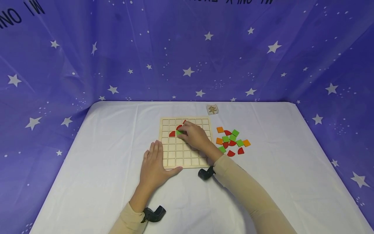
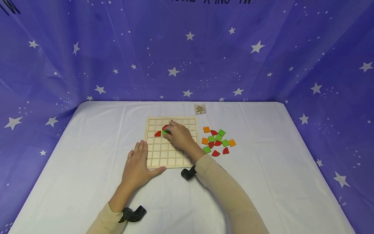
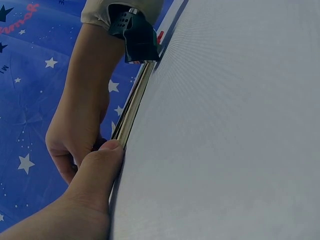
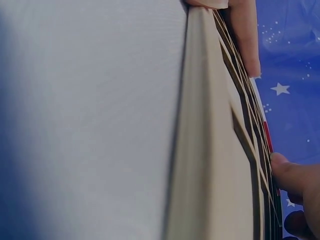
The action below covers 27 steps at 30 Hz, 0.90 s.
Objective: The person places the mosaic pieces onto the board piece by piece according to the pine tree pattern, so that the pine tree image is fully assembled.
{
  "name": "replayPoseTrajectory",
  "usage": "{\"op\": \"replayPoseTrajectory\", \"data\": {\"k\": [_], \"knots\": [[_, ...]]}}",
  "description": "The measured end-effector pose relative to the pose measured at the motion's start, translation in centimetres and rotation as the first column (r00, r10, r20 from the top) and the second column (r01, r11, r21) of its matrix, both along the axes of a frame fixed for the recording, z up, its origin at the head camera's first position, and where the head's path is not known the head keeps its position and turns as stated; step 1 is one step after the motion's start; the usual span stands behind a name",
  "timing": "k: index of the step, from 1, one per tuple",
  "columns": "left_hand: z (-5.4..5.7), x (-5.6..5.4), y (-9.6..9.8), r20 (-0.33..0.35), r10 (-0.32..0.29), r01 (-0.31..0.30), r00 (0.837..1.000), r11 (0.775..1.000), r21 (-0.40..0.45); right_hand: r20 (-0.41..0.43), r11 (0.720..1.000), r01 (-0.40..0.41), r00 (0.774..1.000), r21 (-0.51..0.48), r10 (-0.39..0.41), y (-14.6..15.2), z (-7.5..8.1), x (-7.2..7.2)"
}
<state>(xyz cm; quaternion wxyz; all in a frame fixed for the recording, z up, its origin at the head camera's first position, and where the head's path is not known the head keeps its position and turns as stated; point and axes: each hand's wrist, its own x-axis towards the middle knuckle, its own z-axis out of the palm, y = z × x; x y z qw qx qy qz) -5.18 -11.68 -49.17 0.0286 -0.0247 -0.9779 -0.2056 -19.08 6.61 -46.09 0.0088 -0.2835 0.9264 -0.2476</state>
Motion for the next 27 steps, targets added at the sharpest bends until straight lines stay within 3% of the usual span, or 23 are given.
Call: {"op": "replayPoseTrajectory", "data": {"k": [15,27], "knots": [[-0.12,0.01,-0.03,0.004,-0.001,0.001,1.0,1.0,-0.002,0.052,0.997,0.041,0.998,-0.062,-0.038,-0.2,-0.18,-0.05],[0.02,0.06,0.04,-0.008,0.005,-0.005,1.0,1.0,0.006,0.037,1.0,0.013,0.999,-0.011,-0.012,-0.17,-0.07,0.14]]}}
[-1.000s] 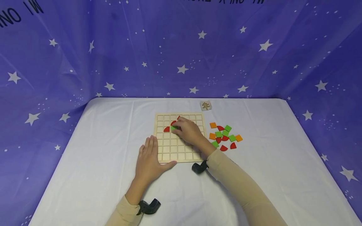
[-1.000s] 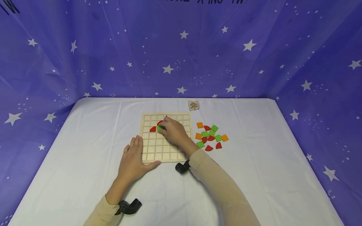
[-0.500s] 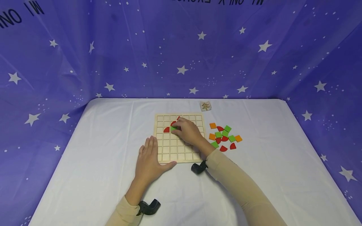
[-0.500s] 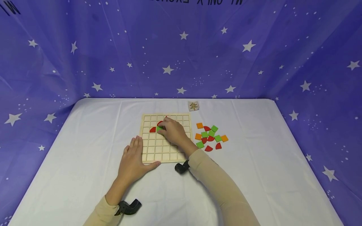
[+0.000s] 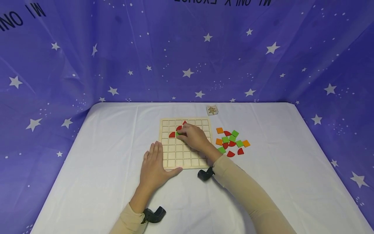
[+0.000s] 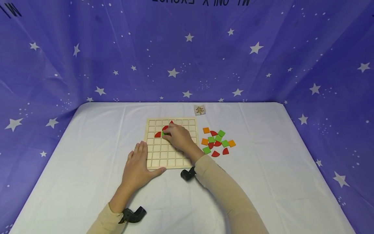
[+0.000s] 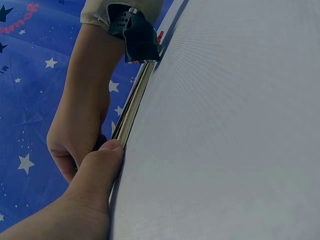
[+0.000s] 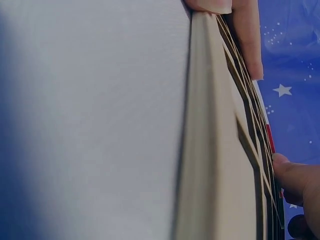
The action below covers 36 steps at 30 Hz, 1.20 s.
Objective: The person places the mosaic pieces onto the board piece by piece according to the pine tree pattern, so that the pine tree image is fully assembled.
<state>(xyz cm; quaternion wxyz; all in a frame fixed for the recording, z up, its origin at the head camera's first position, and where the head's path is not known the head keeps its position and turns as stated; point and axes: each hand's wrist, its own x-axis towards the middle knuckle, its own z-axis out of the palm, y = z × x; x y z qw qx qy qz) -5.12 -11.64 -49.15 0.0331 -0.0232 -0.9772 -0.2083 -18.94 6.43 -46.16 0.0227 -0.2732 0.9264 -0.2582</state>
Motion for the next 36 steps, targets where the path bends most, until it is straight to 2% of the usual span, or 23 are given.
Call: {"op": "replayPoseTrajectory", "data": {"k": [9,16,23,28,36], "knots": [[-0.1,0.0,0.1,0.008,0.004,-0.004,1.0,1.0,0.0,-0.043,0.996,-0.037,0.998,0.077,0.041,0.4,0.3,0.5],[-0.1,-0.1,0.2,-0.006,0.001,-0.001,1.0,1.0,0.008,-0.068,0.999,-0.009,0.998,0.047,0.012,3.0,0.5,0.5],[0.0,-0.1,0.1,-0.013,0.003,-0.003,1.0,1.0,0.009,-0.066,0.992,0.125,0.99,0.023,-0.123,8.3,0.5,-0.2],[-0.1,-0.1,0.1,0.003,0.003,-0.003,1.0,1.0,0.017,-0.016,0.969,0.23,0.973,0.09,-0.229,12.0,0.6,-0.7],[-0.2,-0.1,0.1,0.02,0.004,-0.004,1.0,1.0,0.012,0.073,0.949,0.264,0.957,0.171,-0.28,14.6,0.4,-1.0]]}}
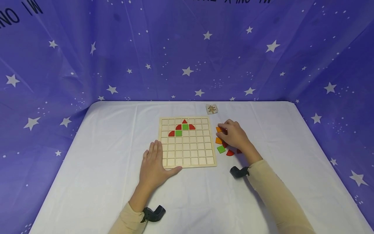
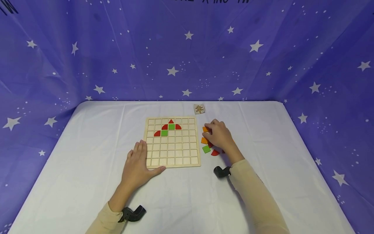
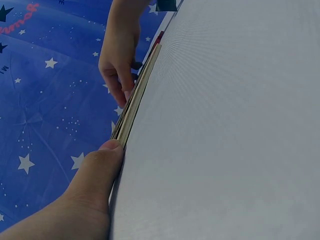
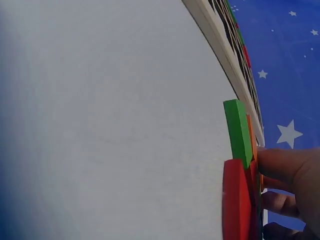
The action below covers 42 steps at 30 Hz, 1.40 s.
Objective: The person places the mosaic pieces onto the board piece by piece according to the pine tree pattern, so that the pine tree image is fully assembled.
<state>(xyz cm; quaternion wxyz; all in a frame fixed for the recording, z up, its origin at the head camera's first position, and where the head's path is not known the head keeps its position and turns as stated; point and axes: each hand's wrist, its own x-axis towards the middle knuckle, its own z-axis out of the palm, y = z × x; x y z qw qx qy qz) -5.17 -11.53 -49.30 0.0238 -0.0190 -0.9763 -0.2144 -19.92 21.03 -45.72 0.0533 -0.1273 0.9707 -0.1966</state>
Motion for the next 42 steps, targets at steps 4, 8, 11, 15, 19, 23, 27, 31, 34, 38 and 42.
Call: {"op": "replayPoseTrajectory", "data": {"k": [4,8,11,15,19,23,27,31,34,38,42], "knots": [[0.0,0.1,0.1,0.003,0.0,0.0,1.0,1.0,0.01,0.017,1.0,0.014,1.0,0.022,-0.015,-0.1,0.2,-0.1],[0.0,0.1,0.1,0.001,-0.002,0.002,1.0,1.0,0.014,0.017,0.999,0.023,1.0,0.035,-0.023,-0.3,0.6,0.0],[0.0,0.1,0.1,0.002,-0.001,0.001,1.0,1.0,0.01,0.004,0.999,0.017,1.0,0.041,-0.017,-0.3,0.6,0.1],[0.0,0.1,0.1,0.003,-0.002,0.002,1.0,1.0,0.013,-0.013,0.999,0.01,1.0,0.038,-0.01,-0.1,0.5,0.1],[0.0,0.2,0.0,0.004,-0.005,0.005,1.0,1.0,0.017,-0.017,1.0,-0.007,1.0,0.025,0.007,0.1,0.5,0.0],[0.1,0.2,0.1,-0.007,-0.005,0.005,1.0,1.0,0.02,-0.069,0.997,-0.052,0.996,0.064,0.057,0.2,0.4,-0.1],[0.1,0.2,0.0,-0.012,-0.004,0.004,1.0,1.0,0.016,-0.147,0.987,-0.095,0.983,0.129,0.114,0.1,0.3,-0.2],[0.2,0.1,0.0,-0.005,-0.003,0.004,1.0,1.0,0.014,-0.178,0.987,-0.101,0.976,0.125,0.123,-0.1,0.2,-0.3],[0.3,0.1,-0.1,-0.005,-0.003,0.004,1.0,1.0,0.014,-0.179,0.992,-0.102,0.977,0.08,0.115,-0.6,0.3,-0.2],[0.3,0.1,-0.1,-0.015,-0.001,0.001,1.0,1.0,0.01,-0.168,0.992,-0.123,0.978,0.033,0.127,-1.8,0.7,-0.1],[0.3,0.2,-0.1,-0.014,0.0,0.0,1.0,1.0,0.013,-0.161,0.986,-0.164,0.972,0.038,0.168,-3.5,0.9,-0.1]]}}
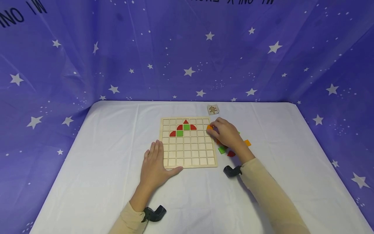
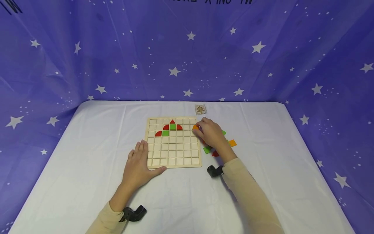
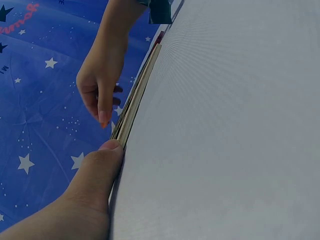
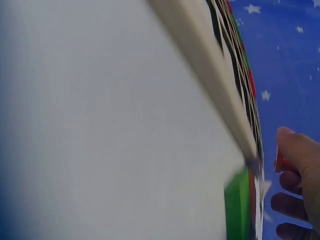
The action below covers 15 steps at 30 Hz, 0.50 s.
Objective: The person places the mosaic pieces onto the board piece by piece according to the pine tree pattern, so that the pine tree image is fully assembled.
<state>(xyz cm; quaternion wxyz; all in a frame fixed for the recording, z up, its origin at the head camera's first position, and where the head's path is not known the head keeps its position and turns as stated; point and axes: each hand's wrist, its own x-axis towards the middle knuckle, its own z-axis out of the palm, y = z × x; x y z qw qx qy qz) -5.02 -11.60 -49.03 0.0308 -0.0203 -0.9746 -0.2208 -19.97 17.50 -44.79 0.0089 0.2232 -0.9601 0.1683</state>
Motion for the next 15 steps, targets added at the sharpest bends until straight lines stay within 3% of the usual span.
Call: {"op": "replayPoseTrajectory", "data": {"k": [9,15], "knots": [[0.1,-0.1,0.1,0.013,0.003,-0.003,1.0,1.0,-0.014,-0.075,0.989,-0.15,0.986,-0.012,0.149,-4.5,0.2,0.6],[0.1,0.0,0.0,-0.004,-0.004,0.004,1.0,1.0,-0.015,-0.121,0.981,-0.196,0.973,0.011,0.196,-6.6,-0.1,1.0]]}}
